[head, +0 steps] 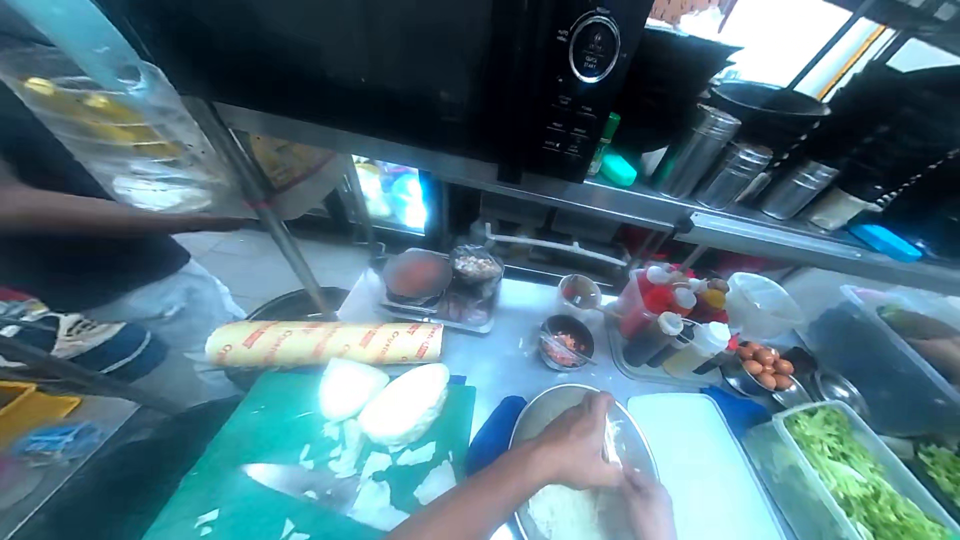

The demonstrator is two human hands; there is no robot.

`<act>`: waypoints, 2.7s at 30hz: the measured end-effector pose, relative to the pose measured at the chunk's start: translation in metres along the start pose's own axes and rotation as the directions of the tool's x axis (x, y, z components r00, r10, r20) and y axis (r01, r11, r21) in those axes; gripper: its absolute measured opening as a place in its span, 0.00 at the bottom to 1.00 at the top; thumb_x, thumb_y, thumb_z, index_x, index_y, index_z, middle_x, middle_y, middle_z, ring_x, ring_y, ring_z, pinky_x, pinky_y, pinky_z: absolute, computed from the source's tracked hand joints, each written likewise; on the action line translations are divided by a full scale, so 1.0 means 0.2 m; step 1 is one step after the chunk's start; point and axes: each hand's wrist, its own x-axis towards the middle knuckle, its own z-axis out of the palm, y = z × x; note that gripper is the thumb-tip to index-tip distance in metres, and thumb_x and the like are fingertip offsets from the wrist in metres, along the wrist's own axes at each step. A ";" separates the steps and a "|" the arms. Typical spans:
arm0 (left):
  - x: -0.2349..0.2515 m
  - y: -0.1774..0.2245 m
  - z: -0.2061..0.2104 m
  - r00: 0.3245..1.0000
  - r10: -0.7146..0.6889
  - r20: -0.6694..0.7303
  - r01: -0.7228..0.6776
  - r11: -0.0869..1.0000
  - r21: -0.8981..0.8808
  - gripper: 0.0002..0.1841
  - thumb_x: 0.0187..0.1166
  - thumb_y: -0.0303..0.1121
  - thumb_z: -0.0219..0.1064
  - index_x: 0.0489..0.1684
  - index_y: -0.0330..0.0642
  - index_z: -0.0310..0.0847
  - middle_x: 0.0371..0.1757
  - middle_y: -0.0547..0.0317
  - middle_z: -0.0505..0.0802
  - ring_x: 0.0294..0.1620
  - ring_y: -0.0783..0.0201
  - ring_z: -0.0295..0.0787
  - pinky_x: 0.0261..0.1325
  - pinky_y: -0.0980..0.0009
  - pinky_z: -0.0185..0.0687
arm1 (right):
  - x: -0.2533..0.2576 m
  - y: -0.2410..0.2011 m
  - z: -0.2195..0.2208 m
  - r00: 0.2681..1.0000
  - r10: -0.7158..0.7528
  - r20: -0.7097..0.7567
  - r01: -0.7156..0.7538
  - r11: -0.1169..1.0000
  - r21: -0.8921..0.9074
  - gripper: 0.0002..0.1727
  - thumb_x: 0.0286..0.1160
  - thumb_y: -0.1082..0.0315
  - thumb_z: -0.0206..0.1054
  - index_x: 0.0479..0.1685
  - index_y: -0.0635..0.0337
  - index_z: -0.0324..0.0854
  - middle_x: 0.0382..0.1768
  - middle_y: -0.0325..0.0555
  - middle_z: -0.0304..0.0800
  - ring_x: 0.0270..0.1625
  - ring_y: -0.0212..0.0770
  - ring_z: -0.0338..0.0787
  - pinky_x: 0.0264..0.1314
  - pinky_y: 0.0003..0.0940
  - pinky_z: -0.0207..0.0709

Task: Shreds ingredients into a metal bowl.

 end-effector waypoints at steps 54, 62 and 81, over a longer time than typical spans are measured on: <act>-0.23 -0.13 0.09 0.991 0.082 -0.107 -0.087 0.995 -0.048 0.56 0.51 0.58 0.87 0.82 0.45 0.59 0.70 0.53 0.84 0.63 0.65 0.88 0.66 0.62 0.88 | -0.10 0.02 0.02 0.992 -0.111 0.053 0.107 0.992 0.067 0.12 0.77 0.60 0.73 0.55 0.43 0.96 0.56 0.29 0.97 0.60 0.24 0.92 0.71 0.33 0.86; -0.26 -0.13 0.09 0.993 0.043 -0.108 -0.047 0.998 -0.032 0.57 0.50 0.59 0.87 0.83 0.44 0.59 0.69 0.52 0.85 0.62 0.63 0.89 0.66 0.58 0.89 | -0.10 0.08 0.05 0.994 -0.100 0.048 0.098 0.994 0.051 0.12 0.76 0.62 0.73 0.55 0.45 0.95 0.54 0.30 0.97 0.57 0.25 0.93 0.68 0.34 0.87; -0.27 -0.12 0.10 0.985 0.037 -0.171 -0.042 0.999 -0.024 0.56 0.51 0.58 0.87 0.82 0.44 0.61 0.70 0.50 0.85 0.63 0.60 0.89 0.66 0.56 0.88 | -0.07 -0.04 -0.01 0.953 -0.298 0.049 0.297 0.954 0.029 0.11 0.79 0.65 0.71 0.54 0.47 0.95 0.57 0.32 0.96 0.61 0.26 0.92 0.71 0.33 0.87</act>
